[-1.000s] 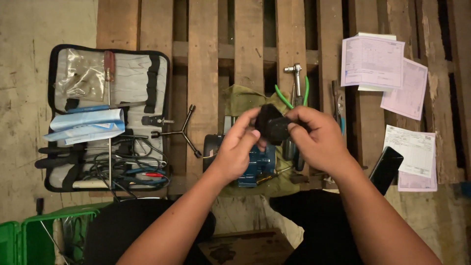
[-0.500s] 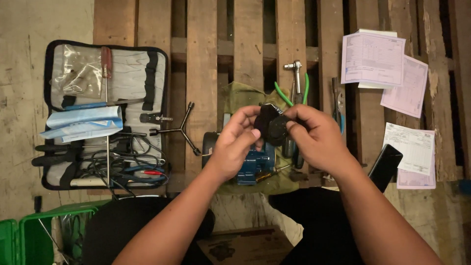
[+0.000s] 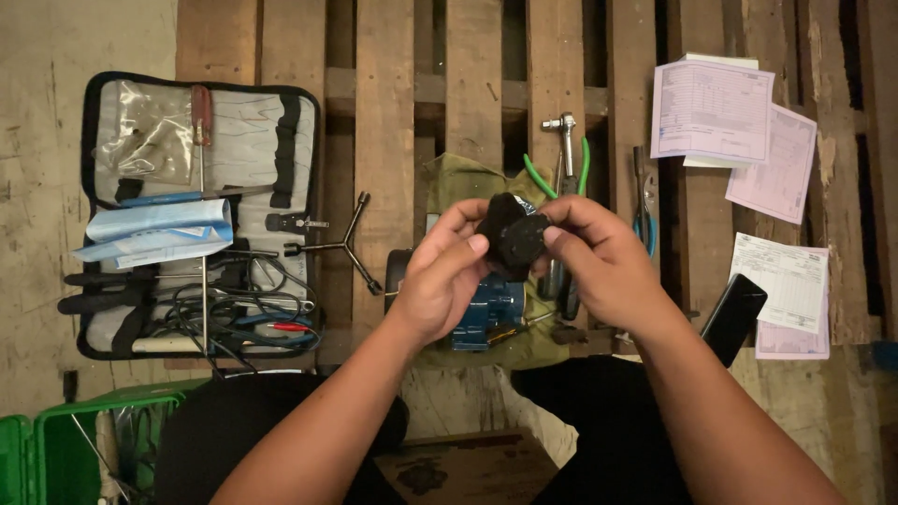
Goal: Disassembling a water pump using various hand tools like pliers and wrenches on a wooden pallet.
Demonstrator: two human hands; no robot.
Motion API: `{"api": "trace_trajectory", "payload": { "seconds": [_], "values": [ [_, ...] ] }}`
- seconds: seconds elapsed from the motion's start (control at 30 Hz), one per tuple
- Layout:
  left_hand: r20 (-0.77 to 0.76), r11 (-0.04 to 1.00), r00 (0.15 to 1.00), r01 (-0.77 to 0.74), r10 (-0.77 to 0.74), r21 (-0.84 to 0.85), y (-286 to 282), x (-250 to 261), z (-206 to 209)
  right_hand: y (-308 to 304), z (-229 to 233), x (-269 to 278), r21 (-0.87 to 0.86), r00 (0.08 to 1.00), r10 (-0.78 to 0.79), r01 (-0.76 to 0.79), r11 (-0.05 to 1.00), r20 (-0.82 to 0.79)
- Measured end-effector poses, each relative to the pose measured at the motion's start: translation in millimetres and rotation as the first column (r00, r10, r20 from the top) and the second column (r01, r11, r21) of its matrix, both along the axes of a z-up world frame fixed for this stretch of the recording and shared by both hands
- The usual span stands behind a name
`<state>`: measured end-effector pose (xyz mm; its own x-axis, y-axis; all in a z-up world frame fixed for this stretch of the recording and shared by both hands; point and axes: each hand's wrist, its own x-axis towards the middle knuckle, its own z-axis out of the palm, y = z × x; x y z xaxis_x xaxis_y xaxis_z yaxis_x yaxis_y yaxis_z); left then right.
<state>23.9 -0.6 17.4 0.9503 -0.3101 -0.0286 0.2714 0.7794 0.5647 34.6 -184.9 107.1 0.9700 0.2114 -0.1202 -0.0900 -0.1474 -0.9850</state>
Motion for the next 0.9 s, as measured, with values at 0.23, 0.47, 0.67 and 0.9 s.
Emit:
{"api": "trace_trajectory", "payload": {
  "seconds": [0.23,0.47,0.67,0.9],
  "values": [
    [-0.038,0.999,0.999,0.017,-0.019,-0.035,-1,2,-4,-4,-14,-1,0.161,0.997,-0.054,0.061,0.985,-0.047],
    [-0.022,1.000,1.000,0.021,-0.021,-0.011,-1,3,-8,-3,0,-2,-0.070,0.999,-0.018,0.021,0.997,0.044],
    [0.017,0.998,0.999,0.034,-0.035,0.050,2,2,-5,4,8,-5,-0.194,0.991,-0.021,0.047,0.980,0.133],
    [0.030,0.999,0.999,0.026,-0.027,0.046,-1,1,-8,8,8,-5,-0.266,0.983,-0.030,0.079,0.961,0.182]
  ]
}}
